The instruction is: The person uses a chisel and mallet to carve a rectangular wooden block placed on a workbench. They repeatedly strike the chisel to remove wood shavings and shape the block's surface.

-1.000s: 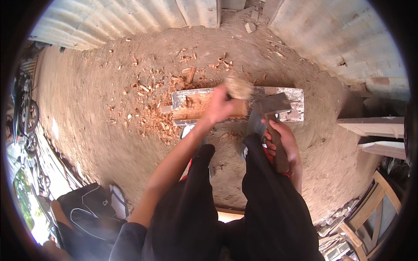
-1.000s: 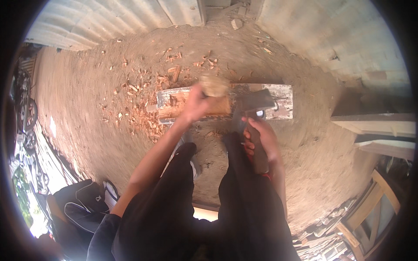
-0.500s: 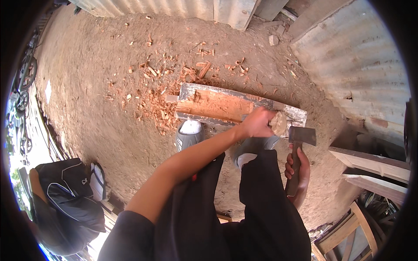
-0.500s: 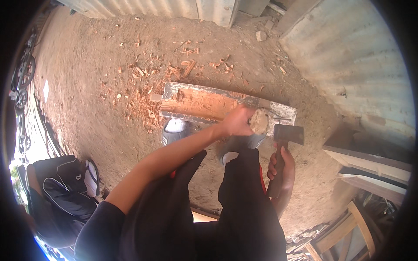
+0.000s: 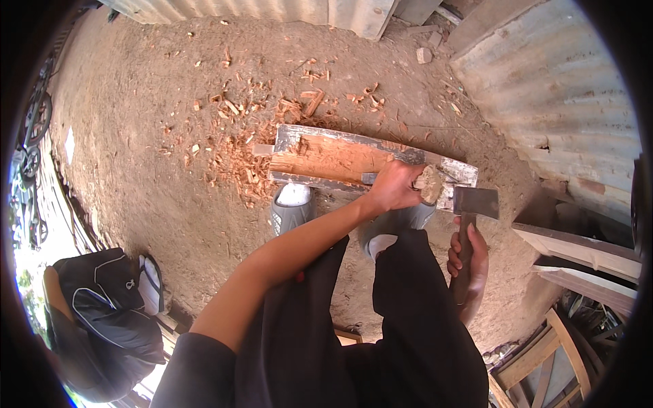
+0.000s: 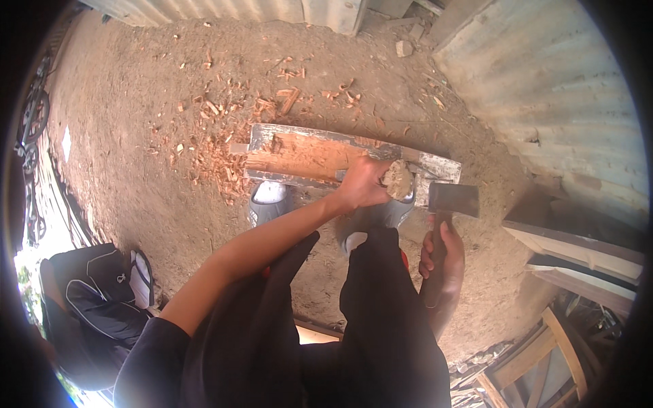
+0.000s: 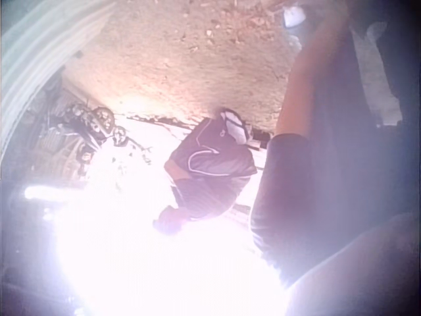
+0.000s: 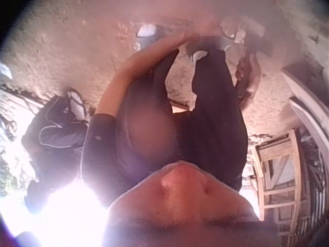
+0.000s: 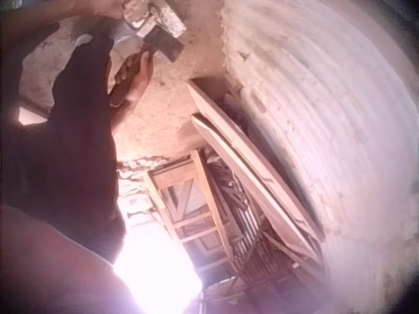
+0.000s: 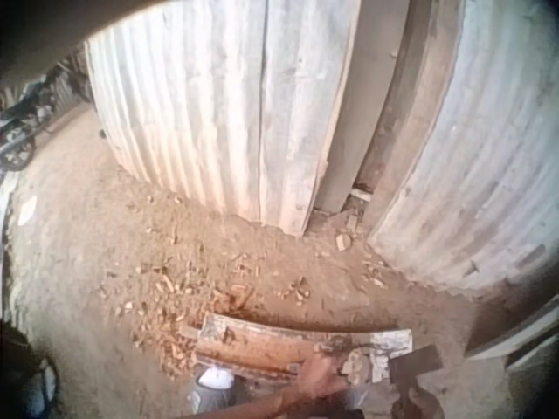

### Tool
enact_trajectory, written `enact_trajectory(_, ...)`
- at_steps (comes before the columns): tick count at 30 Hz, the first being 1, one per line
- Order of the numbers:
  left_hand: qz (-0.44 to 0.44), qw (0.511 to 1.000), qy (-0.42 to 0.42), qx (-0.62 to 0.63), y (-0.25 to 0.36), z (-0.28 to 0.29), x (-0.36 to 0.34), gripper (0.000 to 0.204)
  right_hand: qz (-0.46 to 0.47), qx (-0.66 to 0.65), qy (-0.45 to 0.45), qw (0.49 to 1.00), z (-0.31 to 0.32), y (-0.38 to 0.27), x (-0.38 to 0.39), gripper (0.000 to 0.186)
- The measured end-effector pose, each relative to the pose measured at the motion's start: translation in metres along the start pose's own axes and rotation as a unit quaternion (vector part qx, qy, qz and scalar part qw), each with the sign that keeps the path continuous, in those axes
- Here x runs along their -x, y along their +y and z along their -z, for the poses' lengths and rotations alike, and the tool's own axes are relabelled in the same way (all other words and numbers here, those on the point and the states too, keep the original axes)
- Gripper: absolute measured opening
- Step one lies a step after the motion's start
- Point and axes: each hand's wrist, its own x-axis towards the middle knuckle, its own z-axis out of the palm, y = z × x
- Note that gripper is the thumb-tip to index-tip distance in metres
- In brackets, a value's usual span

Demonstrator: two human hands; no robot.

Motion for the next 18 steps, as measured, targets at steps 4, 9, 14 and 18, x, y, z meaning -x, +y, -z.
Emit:
enact_trajectory(4,0.011,0.999,-0.028,-0.036,0.0,0.001,-0.002,0.022,0.048,-0.002,-0.015,0.999,-0.003,-0.002,0.003,0.04)
enact_trajectory(9,0.021,0.998,-0.033,-0.042,-0.006,-0.006,-0.007,0.023,0.078,0.085,-0.019,0.993,-0.017,0.005,-0.004,0.035)
enact_trajectory(14,0.021,1.0,-0.004,-0.02,-0.004,-0.004,-0.007,0.022,0.097,0.111,-0.033,0.989,-0.027,-0.017,-0.006,0.035)
enact_trajectory(18,0.025,0.999,-0.014,-0.031,-0.001,-0.003,-0.009,0.022,0.159,0.14,0.019,0.977,-0.045,-0.006,-0.008,0.035)
